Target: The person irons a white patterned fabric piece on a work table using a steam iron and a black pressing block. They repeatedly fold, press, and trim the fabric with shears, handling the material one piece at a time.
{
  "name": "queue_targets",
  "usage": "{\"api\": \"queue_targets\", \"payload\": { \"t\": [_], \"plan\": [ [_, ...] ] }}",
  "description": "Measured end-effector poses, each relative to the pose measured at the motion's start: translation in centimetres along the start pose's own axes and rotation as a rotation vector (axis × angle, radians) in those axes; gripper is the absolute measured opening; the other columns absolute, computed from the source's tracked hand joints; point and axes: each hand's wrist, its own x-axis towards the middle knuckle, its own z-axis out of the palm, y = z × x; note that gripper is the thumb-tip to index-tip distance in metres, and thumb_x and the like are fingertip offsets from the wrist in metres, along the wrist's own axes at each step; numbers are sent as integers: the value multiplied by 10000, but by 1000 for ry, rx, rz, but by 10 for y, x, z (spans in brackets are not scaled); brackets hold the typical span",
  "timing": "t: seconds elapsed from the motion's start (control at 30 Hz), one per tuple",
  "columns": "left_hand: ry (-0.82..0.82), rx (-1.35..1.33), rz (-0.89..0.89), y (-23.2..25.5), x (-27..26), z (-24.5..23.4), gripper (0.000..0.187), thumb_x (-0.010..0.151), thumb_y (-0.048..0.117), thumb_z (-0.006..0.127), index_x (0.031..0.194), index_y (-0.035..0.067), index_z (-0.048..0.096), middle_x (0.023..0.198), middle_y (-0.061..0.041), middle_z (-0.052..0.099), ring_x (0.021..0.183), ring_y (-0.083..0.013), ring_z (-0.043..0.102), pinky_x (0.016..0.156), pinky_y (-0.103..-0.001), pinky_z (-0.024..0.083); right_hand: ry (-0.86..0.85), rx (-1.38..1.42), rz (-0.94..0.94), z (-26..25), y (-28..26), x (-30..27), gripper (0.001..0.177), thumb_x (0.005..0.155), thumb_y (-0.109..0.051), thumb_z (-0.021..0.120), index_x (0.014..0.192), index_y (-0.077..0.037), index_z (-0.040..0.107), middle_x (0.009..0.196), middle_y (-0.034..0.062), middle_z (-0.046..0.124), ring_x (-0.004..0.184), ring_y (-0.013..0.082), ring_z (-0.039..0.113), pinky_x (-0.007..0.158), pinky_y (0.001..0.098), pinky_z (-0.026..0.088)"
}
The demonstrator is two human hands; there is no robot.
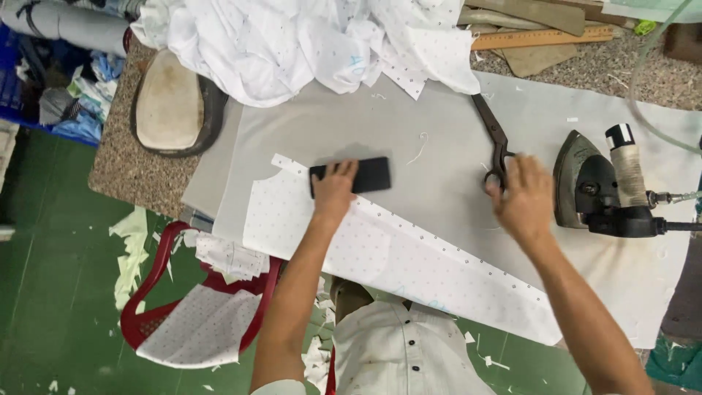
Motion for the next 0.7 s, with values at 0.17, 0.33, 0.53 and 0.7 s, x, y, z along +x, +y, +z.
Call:
{"api": "queue_targets", "payload": {
  "t": [0.17, 0.33, 0.53, 0.7],
  "plan": [
    [85, 69, -152, -68, 55, -23, 964, 792, 401, 849, 1564, 128, 340, 1497, -6, 474, 1288, -321, 480, 731, -506, 586, -346, 49, 227, 112, -24, 17, 754, 1038, -522, 431, 1549, 33, 409, 1652, 230, 330, 1543, 410, 235, 1199, 582, 236],
    [44, -105, -84, -82, 84, -91, 814, 858, 258, 817, 1543, 44, 435, 1555, -180, 487, 1379, -428, 488, 1016, -692, 480, -59, 139, 132, 138, -153, 71, 675, 1018, -615, 455, 1397, -84, 627, 1466, 174, 598, 1407, 353, 504, 1153, 510, 364],
    [35, -16, -17, -123, 123, -117, 814, 884, 328, 782, 1569, 77, 421, 1567, -165, 479, 1378, -431, 490, 1011, -664, 478, -104, 87, 415, 71, -80, -139, 502, 1015, -460, 621, 1407, -147, 658, 1446, 89, 645, 1342, 272, 585, 1176, 465, 380],
    [558, 141, 172, -145, 122, -70, 599, 884, 232, 822, 1407, 21, 621, 1484, -159, 572, 1338, -398, 524, 1039, -564, 510, -673, -633, 963, -56, 39, -566, 362, 1205, -291, 566, 1514, -278, 755, 1102, 35, 811, 914, 164, 819, 740, 317, 583]
  ]
}}
